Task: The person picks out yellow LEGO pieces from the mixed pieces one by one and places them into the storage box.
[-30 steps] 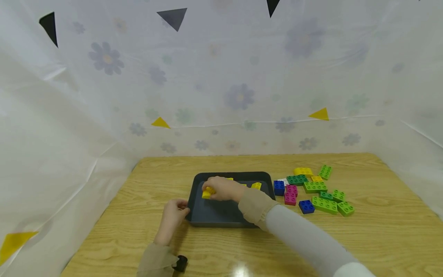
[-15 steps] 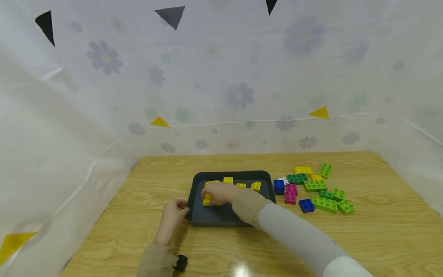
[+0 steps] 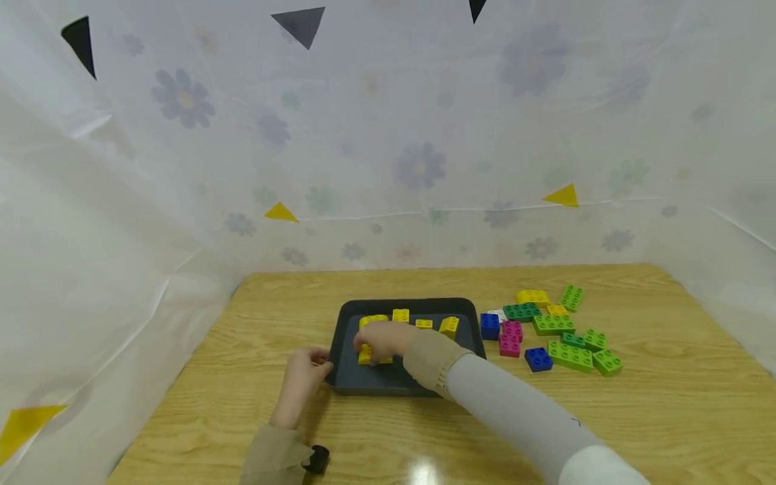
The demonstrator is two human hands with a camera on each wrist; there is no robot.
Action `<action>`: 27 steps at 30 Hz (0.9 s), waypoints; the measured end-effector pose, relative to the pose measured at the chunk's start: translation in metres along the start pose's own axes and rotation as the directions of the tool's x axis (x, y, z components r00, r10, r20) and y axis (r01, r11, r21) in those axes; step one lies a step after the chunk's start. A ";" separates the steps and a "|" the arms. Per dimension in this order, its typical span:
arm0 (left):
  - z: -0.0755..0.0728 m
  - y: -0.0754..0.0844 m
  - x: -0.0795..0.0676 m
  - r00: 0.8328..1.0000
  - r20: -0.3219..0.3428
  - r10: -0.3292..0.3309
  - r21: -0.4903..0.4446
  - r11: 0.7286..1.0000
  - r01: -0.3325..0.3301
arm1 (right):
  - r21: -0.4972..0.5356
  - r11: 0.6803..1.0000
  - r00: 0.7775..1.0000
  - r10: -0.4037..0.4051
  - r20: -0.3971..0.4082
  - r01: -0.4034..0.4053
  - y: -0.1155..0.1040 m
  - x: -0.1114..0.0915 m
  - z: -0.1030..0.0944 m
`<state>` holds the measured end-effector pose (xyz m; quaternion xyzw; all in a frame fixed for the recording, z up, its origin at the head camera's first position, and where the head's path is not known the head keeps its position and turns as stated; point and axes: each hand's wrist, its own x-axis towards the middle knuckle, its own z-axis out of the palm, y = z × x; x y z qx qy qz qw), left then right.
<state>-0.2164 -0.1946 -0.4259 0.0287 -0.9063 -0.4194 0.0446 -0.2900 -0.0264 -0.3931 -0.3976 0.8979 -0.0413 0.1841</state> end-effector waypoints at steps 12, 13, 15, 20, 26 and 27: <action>-0.001 0.001 -0.002 1.000 0.004 0.006 0.002 1.000 -0.006 | 0.014 1.000 0.999 -0.010 0.039 0.010 0.000 -0.008 -0.008; -0.001 0.001 -0.002 1.000 0.007 0.006 0.000 1.000 -0.006 | 0.015 1.000 0.999 -0.007 0.043 0.006 0.000 -0.009 -0.009; -0.001 0.001 -0.002 1.000 0.011 0.006 -0.002 1.000 -0.006 | 0.015 1.000 0.999 -0.011 0.032 0.011 0.001 -0.013 -0.013; -0.001 0.001 -0.002 1.000 0.012 0.003 0.005 1.000 -0.003 | 0.023 0.999 0.996 -0.036 -0.078 0.038 0.008 -0.026 -0.022; 0.000 0.002 -0.002 1.000 0.001 -0.004 -0.008 1.000 0.004 | 0.060 0.996 0.971 -0.055 -0.231 0.070 0.031 -0.043 -0.030; 0.000 0.002 -0.003 1.000 0.000 -0.006 -0.009 1.000 0.006 | 0.061 0.995 0.965 -0.060 -0.257 0.079 0.036 -0.046 -0.032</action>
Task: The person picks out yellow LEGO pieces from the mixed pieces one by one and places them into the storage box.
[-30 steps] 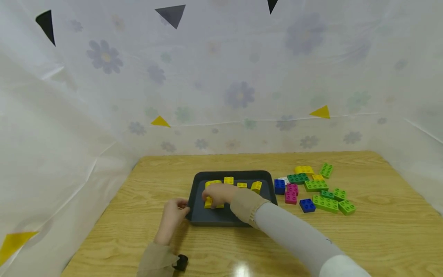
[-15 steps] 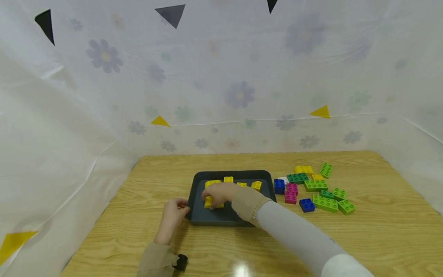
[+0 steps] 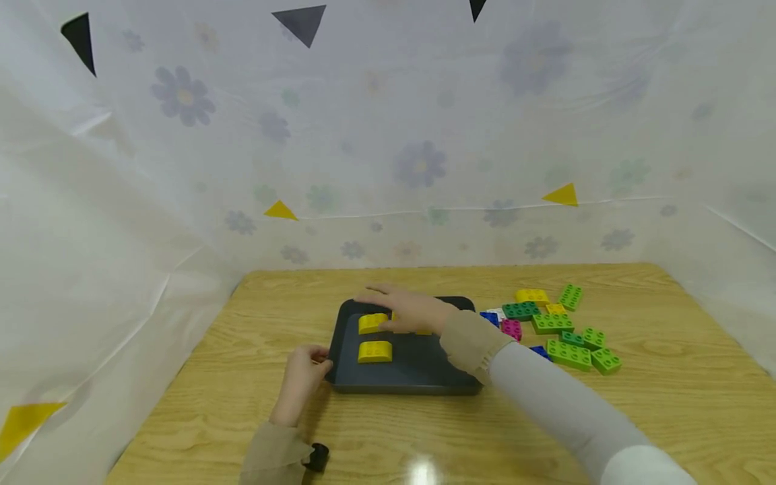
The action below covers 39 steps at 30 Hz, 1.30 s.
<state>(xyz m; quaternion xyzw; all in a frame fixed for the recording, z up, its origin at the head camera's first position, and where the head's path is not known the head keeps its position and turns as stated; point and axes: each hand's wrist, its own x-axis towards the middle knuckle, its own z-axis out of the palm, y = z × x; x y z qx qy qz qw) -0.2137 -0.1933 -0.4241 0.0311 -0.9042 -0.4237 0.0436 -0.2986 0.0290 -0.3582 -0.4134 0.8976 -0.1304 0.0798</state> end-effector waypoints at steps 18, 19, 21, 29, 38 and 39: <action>0.000 -0.001 0.000 1.000 -0.005 -0.003 0.011 1.000 0.004 | -0.039 0.990 0.918 0.107 -0.381 -0.132 0.103 -0.066 -0.032; 0.000 -0.001 0.000 1.000 -0.003 -0.002 0.012 1.000 0.002 | -0.034 0.988 0.914 0.127 -0.385 -0.151 0.108 -0.071 -0.033; 0.000 -0.002 0.000 1.000 0.001 0.000 0.013 1.000 0.000 | -0.024 0.982 0.905 0.164 -0.393 -0.188 0.118 -0.080 -0.035; 0.000 -0.003 -0.001 1.000 0.006 -0.014 0.019 1.000 0.014 | 0.083 0.947 0.890 0.319 -0.327 -0.309 0.153 -0.115 -0.037; -0.001 -0.003 0.000 1.000 0.007 -0.015 0.026 1.000 0.015 | 0.120 0.913 0.881 0.408 -0.241 -0.390 0.170 -0.136 -0.032; -0.001 -0.003 0.000 1.000 0.007 -0.015 0.026 1.000 0.015 | 0.120 0.909 0.879 0.417 -0.230 -0.400 0.173 -0.137 -0.030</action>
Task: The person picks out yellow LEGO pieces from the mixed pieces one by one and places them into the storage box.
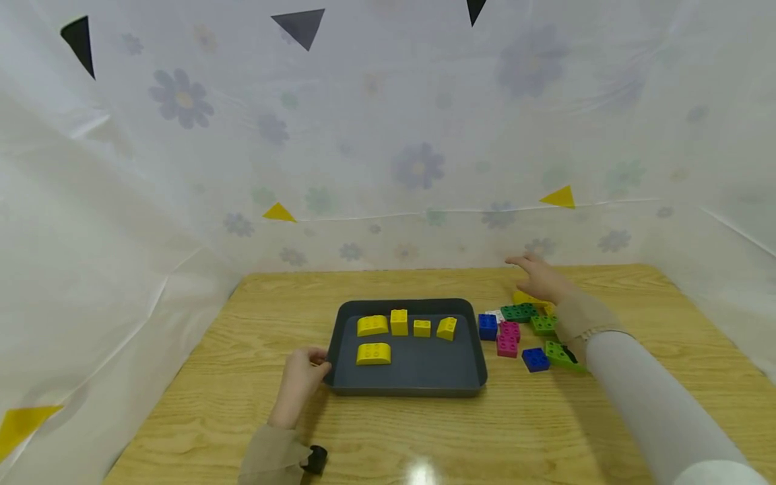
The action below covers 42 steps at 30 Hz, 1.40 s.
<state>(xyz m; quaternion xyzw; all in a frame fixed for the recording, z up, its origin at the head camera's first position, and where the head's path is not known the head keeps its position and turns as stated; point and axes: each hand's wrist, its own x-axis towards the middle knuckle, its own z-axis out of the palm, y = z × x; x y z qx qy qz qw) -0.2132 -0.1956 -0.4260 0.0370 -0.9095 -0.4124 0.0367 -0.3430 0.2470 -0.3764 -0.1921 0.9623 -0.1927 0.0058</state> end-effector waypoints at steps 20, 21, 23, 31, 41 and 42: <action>0.003 0.000 0.001 0.999 -0.016 0.028 -0.015 1.000 -0.028 | 0.021 0.993 0.981 0.112 0.157 -0.117 0.022 -0.017 0.011; 0.003 0.000 0.001 1.000 -0.014 0.028 -0.018 0.999 -0.028 | 0.025 0.993 0.981 0.112 0.158 -0.118 0.023 -0.017 0.012; 0.003 0.000 0.000 1.000 -0.009 0.027 -0.023 0.999 -0.027 | 0.027 0.993 0.981 0.111 0.159 -0.116 0.025 -0.016 0.014; 0.002 0.002 -0.001 1.000 -0.005 0.015 -0.019 1.000 -0.015 | -0.019 0.997 0.989 0.080 0.126 -0.079 0.027 -0.015 0.018; 0.000 0.002 -0.003 1.000 -0.012 0.014 -0.006 1.000 -0.014 | -0.033 0.996 0.991 0.083 0.105 -0.080 0.026 -0.013 0.022; 0.000 0.002 -0.002 1.000 -0.012 0.014 -0.007 1.000 -0.014 | -0.034 0.996 0.991 0.082 0.105 -0.079 0.025 -0.012 0.022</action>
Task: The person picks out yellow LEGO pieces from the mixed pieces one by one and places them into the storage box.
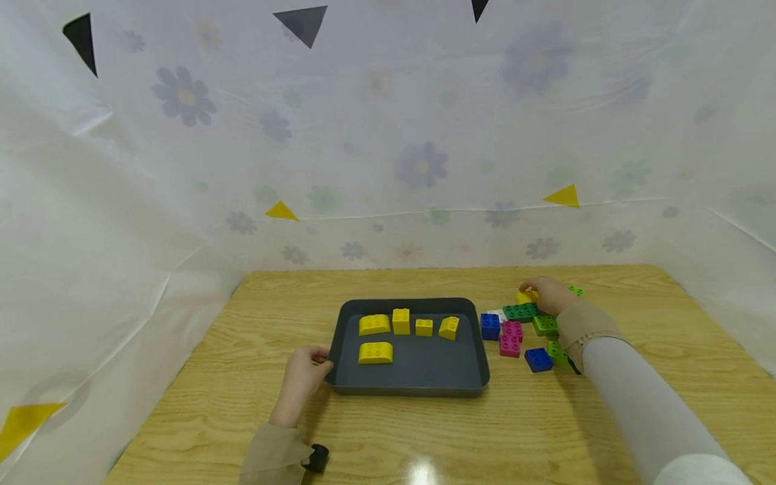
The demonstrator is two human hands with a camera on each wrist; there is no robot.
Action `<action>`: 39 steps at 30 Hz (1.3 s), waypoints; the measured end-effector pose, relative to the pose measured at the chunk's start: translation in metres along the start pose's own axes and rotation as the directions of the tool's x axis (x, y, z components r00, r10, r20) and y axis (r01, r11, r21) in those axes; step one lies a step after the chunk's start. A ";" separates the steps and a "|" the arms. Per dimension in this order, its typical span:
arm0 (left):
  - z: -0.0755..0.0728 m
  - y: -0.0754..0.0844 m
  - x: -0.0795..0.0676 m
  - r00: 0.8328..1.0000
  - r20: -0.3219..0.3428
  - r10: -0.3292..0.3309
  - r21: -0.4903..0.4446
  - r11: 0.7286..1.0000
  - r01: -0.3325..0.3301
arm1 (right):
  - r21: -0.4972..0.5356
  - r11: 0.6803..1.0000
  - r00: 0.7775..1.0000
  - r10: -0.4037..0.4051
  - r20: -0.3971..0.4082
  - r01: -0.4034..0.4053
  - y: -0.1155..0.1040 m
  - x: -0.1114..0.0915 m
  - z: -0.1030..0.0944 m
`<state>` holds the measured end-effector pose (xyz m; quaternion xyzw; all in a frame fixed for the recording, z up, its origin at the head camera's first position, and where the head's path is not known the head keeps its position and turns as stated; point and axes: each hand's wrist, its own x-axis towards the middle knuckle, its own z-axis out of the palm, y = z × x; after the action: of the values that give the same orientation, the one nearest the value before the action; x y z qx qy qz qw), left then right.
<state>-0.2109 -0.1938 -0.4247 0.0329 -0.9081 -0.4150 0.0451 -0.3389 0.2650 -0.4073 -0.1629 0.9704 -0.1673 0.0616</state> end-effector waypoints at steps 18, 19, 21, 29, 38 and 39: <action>0.002 0.001 0.001 1.000 0.009 -0.019 -0.002 1.000 0.019 | 0.081 0.996 0.997 0.037 -0.073 -0.031 0.006 -0.001 0.001; 0.002 0.001 0.001 1.000 0.009 -0.017 -0.002 1.000 0.017 | 0.089 0.995 0.996 0.046 -0.070 -0.040 0.005 -0.001 0.000; 0.002 0.001 0.001 1.000 0.007 -0.016 -0.004 1.000 0.016 | 0.093 0.995 0.996 0.052 -0.077 -0.045 0.006 0.001 0.000; 0.001 0.001 0.002 1.000 0.008 -0.014 0.006 1.000 0.014 | 0.093 0.994 0.989 -0.044 -0.139 0.057 0.000 0.008 -0.007; -0.001 0.000 0.001 1.000 0.000 -0.003 0.003 1.000 0.003 | 0.031 0.987 0.971 -0.151 -0.183 0.159 -0.038 0.015 -0.019; -0.001 0.000 0.001 1.000 0.000 0.000 0.004 1.000 0.000 | 0.022 0.985 0.968 -0.163 -0.189 0.171 -0.043 0.016 -0.019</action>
<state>-0.2118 -0.1942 -0.4240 0.0332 -0.9088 -0.4134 0.0451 -0.3445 0.2274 -0.3756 -0.2265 0.9513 -0.2050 -0.0406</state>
